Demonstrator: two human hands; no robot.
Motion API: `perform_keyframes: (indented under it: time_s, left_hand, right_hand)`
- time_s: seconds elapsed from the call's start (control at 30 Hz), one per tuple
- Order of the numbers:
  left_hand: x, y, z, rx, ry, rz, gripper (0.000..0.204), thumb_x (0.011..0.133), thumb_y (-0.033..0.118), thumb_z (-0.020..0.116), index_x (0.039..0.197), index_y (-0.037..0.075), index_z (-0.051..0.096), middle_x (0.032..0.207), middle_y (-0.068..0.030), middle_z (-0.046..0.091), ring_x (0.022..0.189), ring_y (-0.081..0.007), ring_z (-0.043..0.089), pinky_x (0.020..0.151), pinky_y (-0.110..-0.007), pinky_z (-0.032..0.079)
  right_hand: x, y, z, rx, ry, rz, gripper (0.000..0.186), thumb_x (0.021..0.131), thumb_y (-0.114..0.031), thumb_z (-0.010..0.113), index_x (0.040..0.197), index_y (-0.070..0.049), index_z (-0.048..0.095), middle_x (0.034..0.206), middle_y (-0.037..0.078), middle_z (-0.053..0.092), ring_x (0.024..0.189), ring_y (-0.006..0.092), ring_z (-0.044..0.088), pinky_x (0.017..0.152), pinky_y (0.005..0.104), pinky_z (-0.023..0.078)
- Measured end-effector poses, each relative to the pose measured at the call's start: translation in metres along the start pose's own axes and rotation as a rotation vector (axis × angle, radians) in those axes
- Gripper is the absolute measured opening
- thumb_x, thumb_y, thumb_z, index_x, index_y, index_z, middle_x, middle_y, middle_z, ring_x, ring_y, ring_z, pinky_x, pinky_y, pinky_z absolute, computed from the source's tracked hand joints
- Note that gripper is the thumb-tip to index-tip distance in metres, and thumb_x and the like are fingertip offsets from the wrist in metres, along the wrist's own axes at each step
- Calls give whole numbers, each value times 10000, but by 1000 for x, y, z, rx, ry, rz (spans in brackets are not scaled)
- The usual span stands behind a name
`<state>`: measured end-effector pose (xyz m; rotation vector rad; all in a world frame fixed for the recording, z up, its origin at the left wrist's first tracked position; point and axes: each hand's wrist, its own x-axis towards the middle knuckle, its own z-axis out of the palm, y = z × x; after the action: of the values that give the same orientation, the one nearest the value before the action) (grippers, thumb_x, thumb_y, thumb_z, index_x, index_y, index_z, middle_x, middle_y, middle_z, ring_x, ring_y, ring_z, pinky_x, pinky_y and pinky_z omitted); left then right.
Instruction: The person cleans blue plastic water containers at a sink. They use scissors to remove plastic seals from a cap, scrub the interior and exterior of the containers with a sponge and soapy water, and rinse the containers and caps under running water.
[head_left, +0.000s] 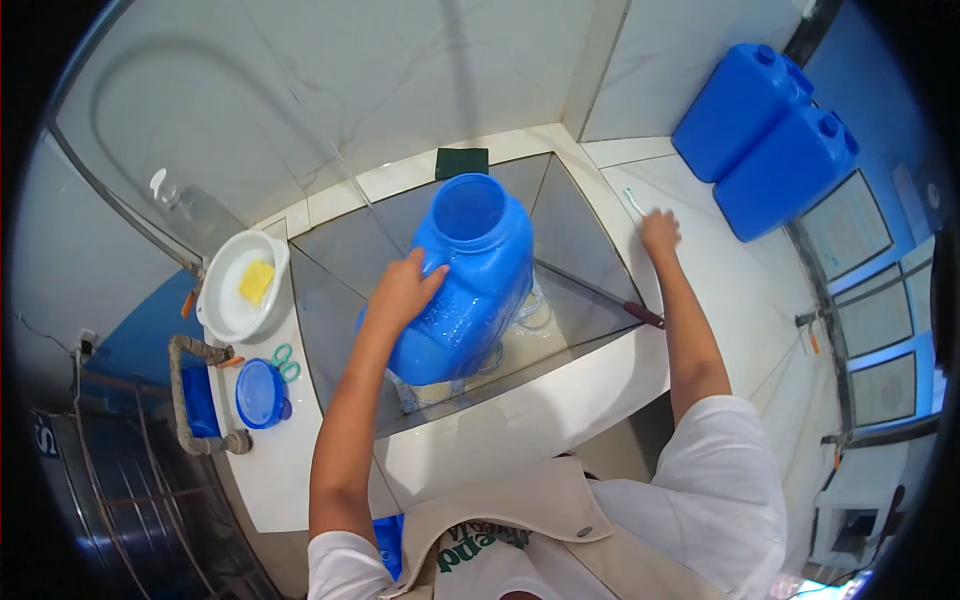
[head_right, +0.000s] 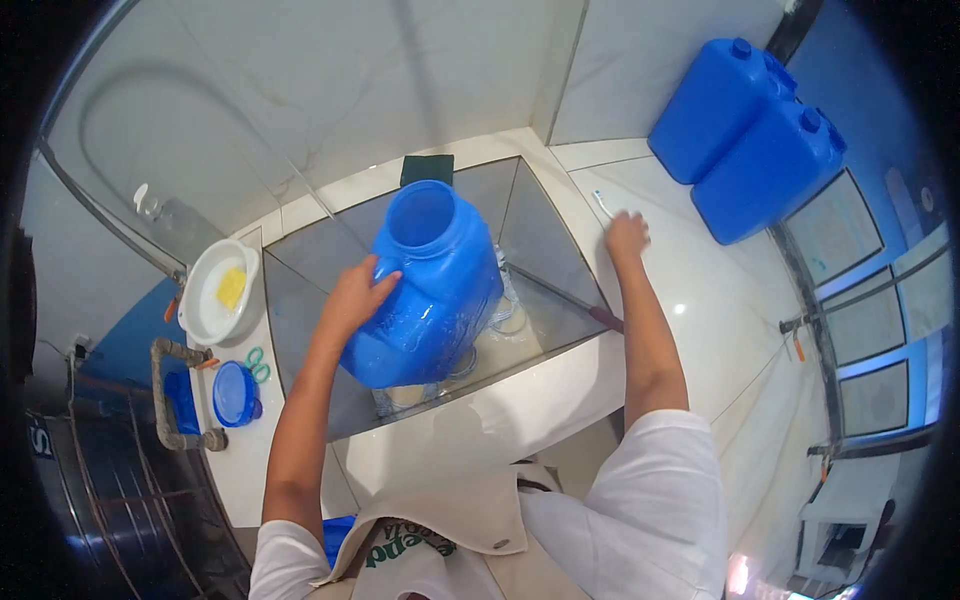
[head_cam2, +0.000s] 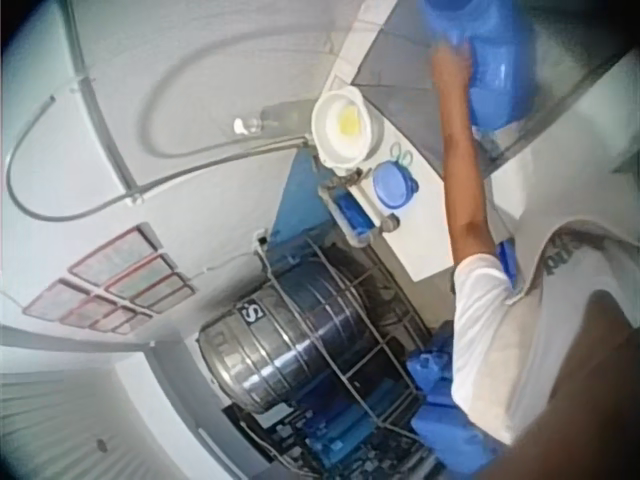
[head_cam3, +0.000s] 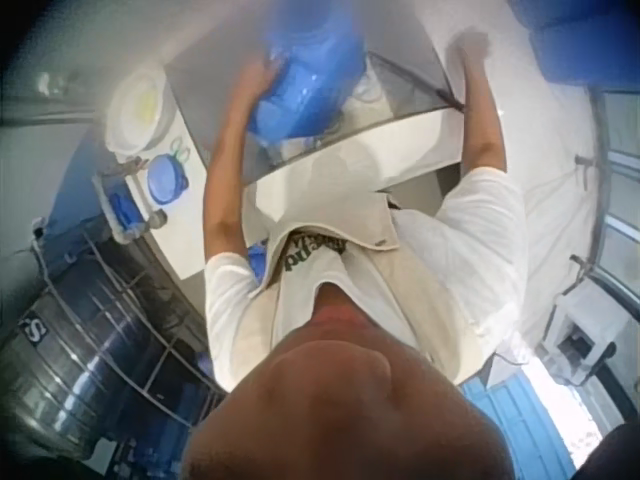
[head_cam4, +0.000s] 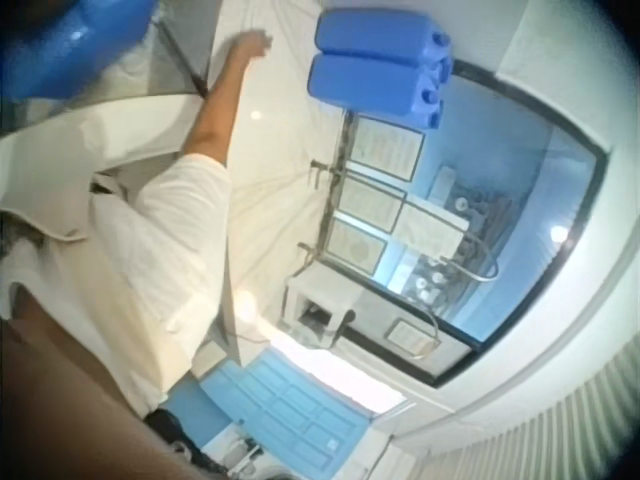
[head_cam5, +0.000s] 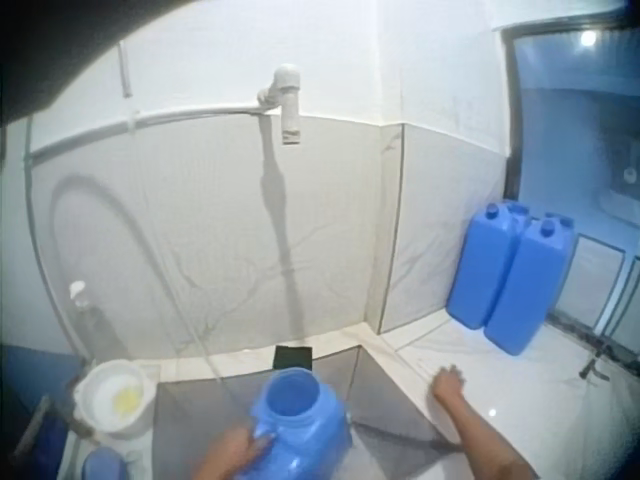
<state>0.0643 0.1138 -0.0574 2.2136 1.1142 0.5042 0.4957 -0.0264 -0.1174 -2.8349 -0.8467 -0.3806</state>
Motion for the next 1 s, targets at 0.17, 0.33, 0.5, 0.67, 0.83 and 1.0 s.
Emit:
perform_keyframes:
  time_s: [0.17, 0.33, 0.5, 0.67, 0.83, 1.0]
  left_hand:
    - [2, 55, 27, 121, -128, 165, 348, 821, 315, 585, 859, -26, 527, 727, -260, 596, 714, -421, 581, 646, -497, 446]
    - [-41, 72, 44, 152, -158, 298, 311, 813, 278, 603, 882, -13, 515, 681, -227, 595, 669, -393, 594, 602, -478, 472]
    - [-63, 93, 71, 200, -172, 453, 274, 790, 241, 632, 875, 10, 514, 642, -189, 594, 619, -354, 604, 549, -442, 489]
    - [-63, 97, 91, 255, -197, 545, 257, 774, 228, 642, 862, 23, 515, 662, -171, 604, 633, -338, 614, 561, -424, 493]
    - [-58, 104, 90, 294, -320, 441, 256, 807, 235, 609, 891, 15, 508, 721, -186, 623, 698, -350, 624, 615, -429, 504]
    - [-57, 109, 88, 330, -421, 359, 272, 832, 251, 583, 923, 7, 502, 777, -203, 634, 762, -358, 627, 665, -444, 505]
  right_hand:
    - [-14, 42, -7, 112, -154, -213, 183, 849, -90, 435, 973, -24, 552, 976, 205, 552, 940, 399, 557, 773, 475, 466]
    - [-48, -13, -160, 347, -492, -562, 317, 842, -98, 445, 1143, -88, 542, 883, 219, 616, 777, 357, 588, 695, 409, 444]
    - [-106, -18, -231, -304, -673, -752, 256, 851, -197, 505, 1069, -200, 639, 904, 104, 656, 856, 288, 628, 747, 411, 487]
    - [-142, -17, -195, -437, -835, -871, 208, 836, -185, 503, 903, -64, 658, 852, 154, 650, 833, 294, 634, 724, 420, 488]
    - [-137, -29, -174, 254, -968, -824, 240, 813, -127, 494, 966, -19, 643, 865, 207, 633, 821, 327, 622, 712, 405, 474]
    - [-134, -32, -176, 210, -977, -749, 280, 763, -169, 582, 985, -12, 647, 762, 183, 644, 735, 301, 629, 679, 389, 482]
